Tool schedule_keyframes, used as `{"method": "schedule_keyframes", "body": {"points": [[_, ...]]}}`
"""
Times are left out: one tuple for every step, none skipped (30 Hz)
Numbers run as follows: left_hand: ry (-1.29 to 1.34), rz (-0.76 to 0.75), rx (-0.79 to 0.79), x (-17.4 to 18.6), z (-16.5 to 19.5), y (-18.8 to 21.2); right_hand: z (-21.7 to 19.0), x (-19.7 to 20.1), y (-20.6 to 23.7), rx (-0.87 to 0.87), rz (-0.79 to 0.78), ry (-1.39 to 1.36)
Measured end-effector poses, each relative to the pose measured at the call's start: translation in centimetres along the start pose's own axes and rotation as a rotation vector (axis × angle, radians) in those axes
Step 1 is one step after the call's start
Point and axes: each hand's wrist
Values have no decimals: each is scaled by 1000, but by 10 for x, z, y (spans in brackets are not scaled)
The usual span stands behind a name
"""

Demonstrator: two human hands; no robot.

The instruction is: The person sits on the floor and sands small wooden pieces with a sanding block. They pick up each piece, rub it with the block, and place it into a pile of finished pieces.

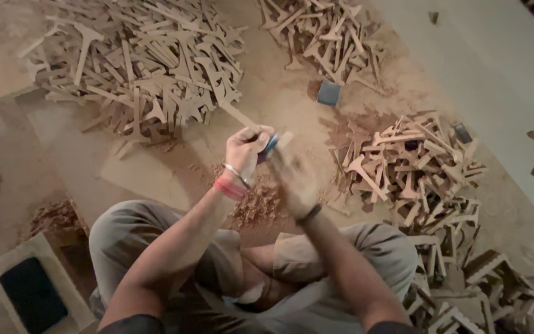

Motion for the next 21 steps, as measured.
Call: {"method": "schedule_keyframes", "body": {"points": [[8, 22, 44, 0, -1, -1, 3, -2, -1, -103, 20, -70], [32, -6, 18, 1, -2, -2, 2, -4, -1, -201, 40, -137], [57, -36, -13, 1, -4, -4, 2, -4, -2, -148, 20, -302], [78, -71, -49, 2, -5, -7, -1, -4, -3, -94, 4, -466], [73, -40, -63, 2, -7, -10, -3, -2, -4, -40, -8, -627], [68, -11, -80, 2, -8, -14, -9, 1, -4, -22, -15, -464], [66, 21, -98, 2, -9, -18, -14, 5, -3, -3, -24, -301], [6, 44, -55, 2, -10, -20, -18, 10, -3, 13, -32, -140], [-52, 67, -11, 1, -10, -23, -20, 15, -3, 38, 12, -132], [-110, 94, 36, 1, -11, -23, -19, 21, -4, 64, 52, -127], [-43, 84, 62, 0, -11, -24, -17, 27, -5, 87, 92, -124], [22, 72, 90, 0, -10, -25, -14, 31, -7, -18, 70, -84], [88, 58, 114, 0, -10, -25, -9, 35, -9, -120, 50, -42], [85, 43, 97, 1, -8, -27, -7, 38, -10, -219, 33, 2], [82, 29, 83, 1, -7, -28, -4, 41, -11, -184, -4, 2], [77, 12, 64, 2, -5, -31, -4, 42, -12, -147, -37, 2], [63, 20, 78, 3, -4, -34, -4, 44, -13, -104, -63, 4], [48, 31, 91, 3, -4, -36, -5, 45, -14, -45, -60, 31], [32, 46, 109, 4, -3, -38, -8, 47, -14, 11, -60, 53], [28, 17, 71, 4, -3, -39, -10, 50, -14, 66, -65, 73], [25, -12, 35, 3, -4, -40, -12, 52, -15, 57, -100, 108]]}}
Point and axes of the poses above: each hand's wrist, its own y-axis away from the middle knuckle, its own x-axis out of the back of the hand, z = x × y, and after that the axes turned 8 degrees about -z, right-handed
